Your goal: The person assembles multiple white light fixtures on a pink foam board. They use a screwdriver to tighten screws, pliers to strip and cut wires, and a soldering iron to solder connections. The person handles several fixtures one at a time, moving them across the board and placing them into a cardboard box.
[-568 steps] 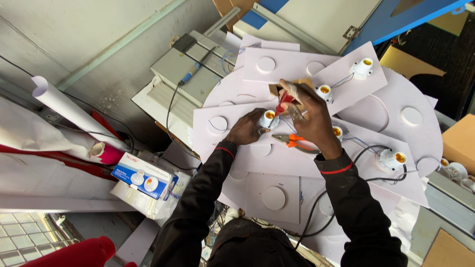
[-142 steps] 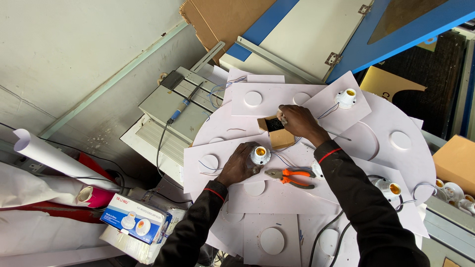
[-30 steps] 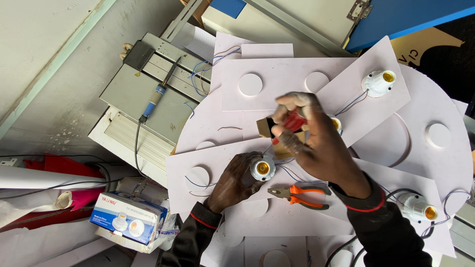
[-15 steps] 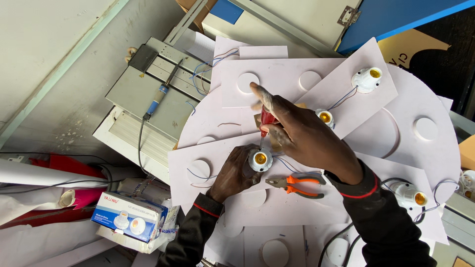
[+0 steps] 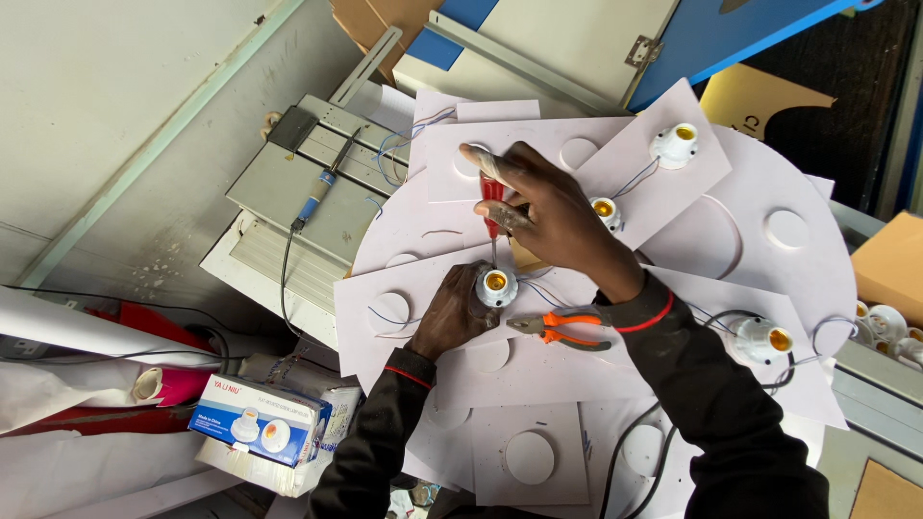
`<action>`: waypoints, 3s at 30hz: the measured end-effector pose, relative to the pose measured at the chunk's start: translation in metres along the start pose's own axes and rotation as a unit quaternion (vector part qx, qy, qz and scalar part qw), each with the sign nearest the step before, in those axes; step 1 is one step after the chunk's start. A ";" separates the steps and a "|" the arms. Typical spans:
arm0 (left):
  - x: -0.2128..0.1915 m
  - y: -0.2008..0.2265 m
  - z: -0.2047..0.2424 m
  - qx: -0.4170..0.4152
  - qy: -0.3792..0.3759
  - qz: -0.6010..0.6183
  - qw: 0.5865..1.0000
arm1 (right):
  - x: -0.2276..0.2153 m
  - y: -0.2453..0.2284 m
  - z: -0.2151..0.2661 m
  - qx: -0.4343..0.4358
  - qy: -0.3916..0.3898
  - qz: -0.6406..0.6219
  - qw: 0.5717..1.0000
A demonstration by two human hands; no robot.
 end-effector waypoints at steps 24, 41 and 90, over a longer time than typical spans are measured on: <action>0.003 0.000 -0.001 -0.054 0.001 -0.017 0.998 | 0.002 0.009 0.021 0.002 0.038 0.043 0.998; -0.010 0.014 -0.006 -0.009 0.030 -0.004 0.999 | -0.003 0.007 0.016 -0.024 0.036 0.056 0.997; -0.014 0.027 -0.007 0.018 0.022 -0.028 0.999 | -0.003 -0.023 0.009 -0.080 -0.034 0.037 0.995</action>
Point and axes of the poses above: each hand's wrist, its own z-axis away from the middle knuckle, its own x-axis out of the palm, y = z × x, the point moved 9 cm from there along -z, towards the middle knuckle, and after that the axes turned 4 degrees about z, right-handed, at the moved point
